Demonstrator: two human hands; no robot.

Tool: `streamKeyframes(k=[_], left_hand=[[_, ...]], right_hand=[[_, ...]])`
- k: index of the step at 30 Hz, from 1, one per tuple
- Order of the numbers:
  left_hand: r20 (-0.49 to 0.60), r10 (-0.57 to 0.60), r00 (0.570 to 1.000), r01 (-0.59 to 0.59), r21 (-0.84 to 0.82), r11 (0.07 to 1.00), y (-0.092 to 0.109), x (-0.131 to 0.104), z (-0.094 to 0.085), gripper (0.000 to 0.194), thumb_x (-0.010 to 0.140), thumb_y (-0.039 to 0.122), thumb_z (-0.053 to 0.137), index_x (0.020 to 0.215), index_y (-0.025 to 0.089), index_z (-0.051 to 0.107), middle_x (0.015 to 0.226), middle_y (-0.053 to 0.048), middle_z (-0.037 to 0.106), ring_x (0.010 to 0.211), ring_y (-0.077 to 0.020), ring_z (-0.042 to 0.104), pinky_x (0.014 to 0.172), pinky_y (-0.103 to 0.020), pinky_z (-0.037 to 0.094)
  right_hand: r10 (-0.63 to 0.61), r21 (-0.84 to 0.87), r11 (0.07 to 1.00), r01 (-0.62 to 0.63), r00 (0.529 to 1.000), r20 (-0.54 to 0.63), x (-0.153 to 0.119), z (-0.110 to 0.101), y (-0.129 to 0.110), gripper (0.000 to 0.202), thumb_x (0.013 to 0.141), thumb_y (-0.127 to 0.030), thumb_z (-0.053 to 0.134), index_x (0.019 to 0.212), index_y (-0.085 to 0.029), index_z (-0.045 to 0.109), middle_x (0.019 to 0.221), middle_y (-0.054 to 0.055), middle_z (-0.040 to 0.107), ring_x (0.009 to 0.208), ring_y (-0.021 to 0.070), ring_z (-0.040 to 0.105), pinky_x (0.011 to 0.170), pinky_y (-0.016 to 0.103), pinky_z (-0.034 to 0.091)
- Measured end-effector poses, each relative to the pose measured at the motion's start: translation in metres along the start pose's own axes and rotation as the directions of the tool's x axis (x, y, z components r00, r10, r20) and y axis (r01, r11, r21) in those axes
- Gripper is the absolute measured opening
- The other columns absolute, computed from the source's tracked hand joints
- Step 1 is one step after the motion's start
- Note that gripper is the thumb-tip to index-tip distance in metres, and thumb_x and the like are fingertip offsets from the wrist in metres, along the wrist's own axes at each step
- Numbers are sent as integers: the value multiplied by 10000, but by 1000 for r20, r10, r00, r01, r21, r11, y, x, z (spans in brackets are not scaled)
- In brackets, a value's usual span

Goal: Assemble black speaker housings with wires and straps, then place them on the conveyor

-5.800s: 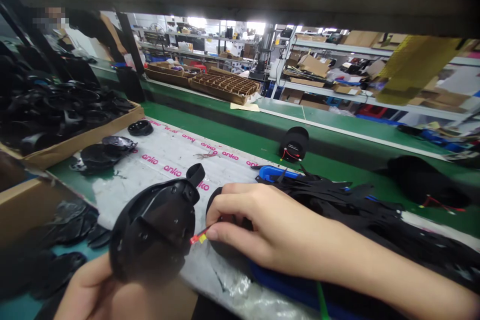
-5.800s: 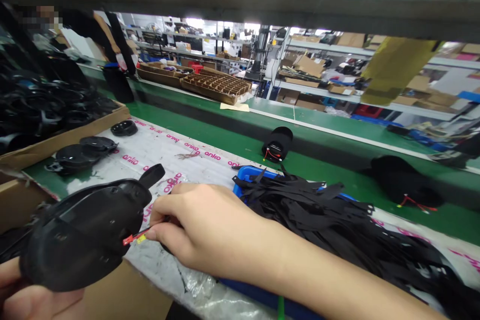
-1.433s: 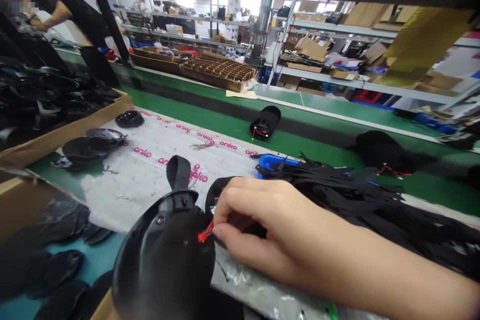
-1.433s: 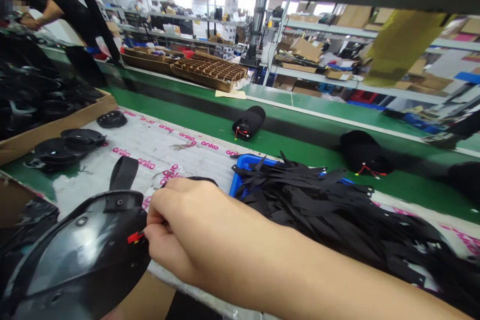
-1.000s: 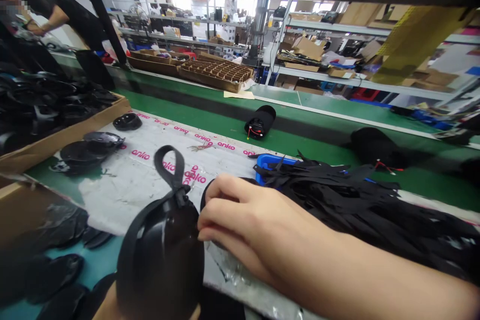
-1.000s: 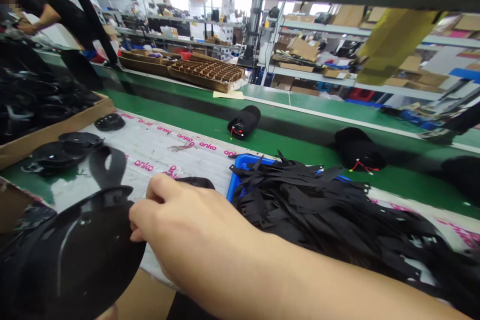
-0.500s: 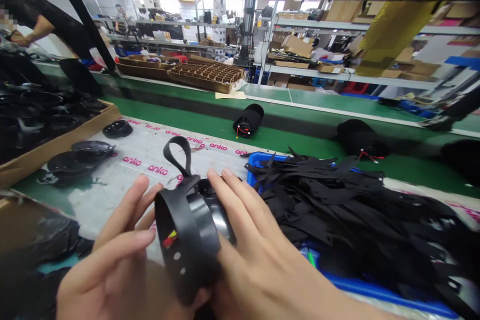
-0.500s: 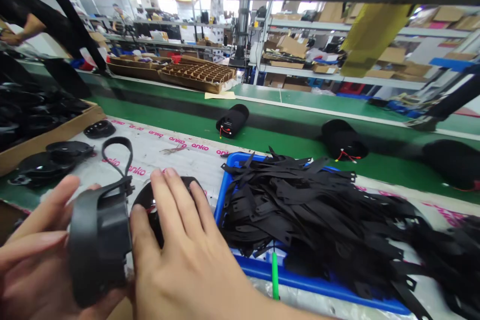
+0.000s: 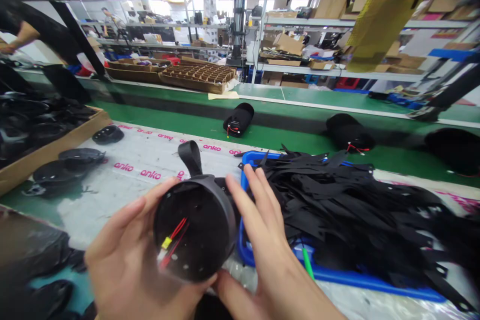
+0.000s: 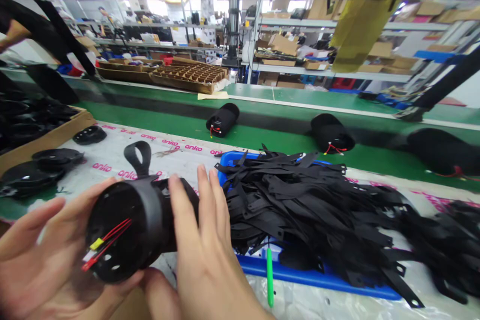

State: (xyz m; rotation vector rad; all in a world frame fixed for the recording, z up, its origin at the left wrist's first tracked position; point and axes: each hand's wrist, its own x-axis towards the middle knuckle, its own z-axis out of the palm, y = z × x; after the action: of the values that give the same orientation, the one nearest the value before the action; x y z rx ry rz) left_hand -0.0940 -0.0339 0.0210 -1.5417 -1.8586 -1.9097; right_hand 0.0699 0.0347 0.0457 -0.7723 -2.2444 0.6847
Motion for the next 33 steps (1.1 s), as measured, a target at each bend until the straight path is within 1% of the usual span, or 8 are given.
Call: streamKeyframes(k=[3,7,10,13,19,24,29,33], left_hand=[[68,80,994,-74,-87,993,11,10,13,824,646,212,793,1392,295,453,1390,-38,575,1223,-264,605,1033,-350,548],[151,93,984,-90,-24,996,13,20,14,826,696,307,816,1425,344,429,1384,60,570,1258,-124,556,1070,-145,427],[188,51,981,-74,117,990,9,20,9,782,745,402,774,1440,322,426,1417,54,541,1296,-123,511,1101,-121,354],[189,28,982,-48,100,994,3,19,6,731,743,482,767,1403,334,489,1381,70,579,1257,-124,548,1061,-93,377],[256,37,966,-67,108,992,-5,23,0,693,774,536,728,1403,358,500,1351,107,622,1197,-97,610,1006,-62,377],[314,-22,949,13,32,999,-9,30,-7,729,702,498,806,1366,359,540,1241,82,697,1054,-107,692,921,-63,442],[439,-44,898,70,-43,997,-12,43,-14,690,711,445,820,1341,440,541,1299,140,660,1120,-86,659,954,-47,407],[473,-62,879,102,-60,993,-6,44,-11,690,711,412,821,1343,417,546,1361,108,624,1201,-111,615,962,-54,411]], right_hand=[[60,158,985,-69,996,59,-2,2,8,1049,828,-156,644,1560,-368,-76,1655,-17,112,1515,221,157,1175,445,317],[58,237,969,-64,998,32,-2,11,16,977,886,-223,648,1569,-365,-36,1632,-23,226,1482,172,272,1176,348,330],[52,232,972,-48,999,-14,-2,14,18,919,896,-218,632,1580,-316,27,1638,-12,213,1496,147,222,1187,294,298],[67,263,963,-68,998,13,0,11,17,882,875,-217,658,1569,-268,116,1630,12,243,1493,135,228,1193,263,279],[155,340,924,-175,984,87,7,4,16,866,832,-262,739,1509,-347,206,1564,-38,364,1426,125,376,1185,253,320],[123,332,931,-149,988,98,8,5,19,940,797,-318,799,1529,-298,209,1590,4,301,1472,142,280,1203,249,264],[117,345,924,-162,982,149,10,0,25,975,768,-376,833,1543,-239,258,1593,16,305,1477,133,261,1204,214,220],[56,445,881,-160,970,238,15,-11,34,861,864,-384,751,1562,-235,269,1628,-37,252,1495,84,199,1197,165,149]])
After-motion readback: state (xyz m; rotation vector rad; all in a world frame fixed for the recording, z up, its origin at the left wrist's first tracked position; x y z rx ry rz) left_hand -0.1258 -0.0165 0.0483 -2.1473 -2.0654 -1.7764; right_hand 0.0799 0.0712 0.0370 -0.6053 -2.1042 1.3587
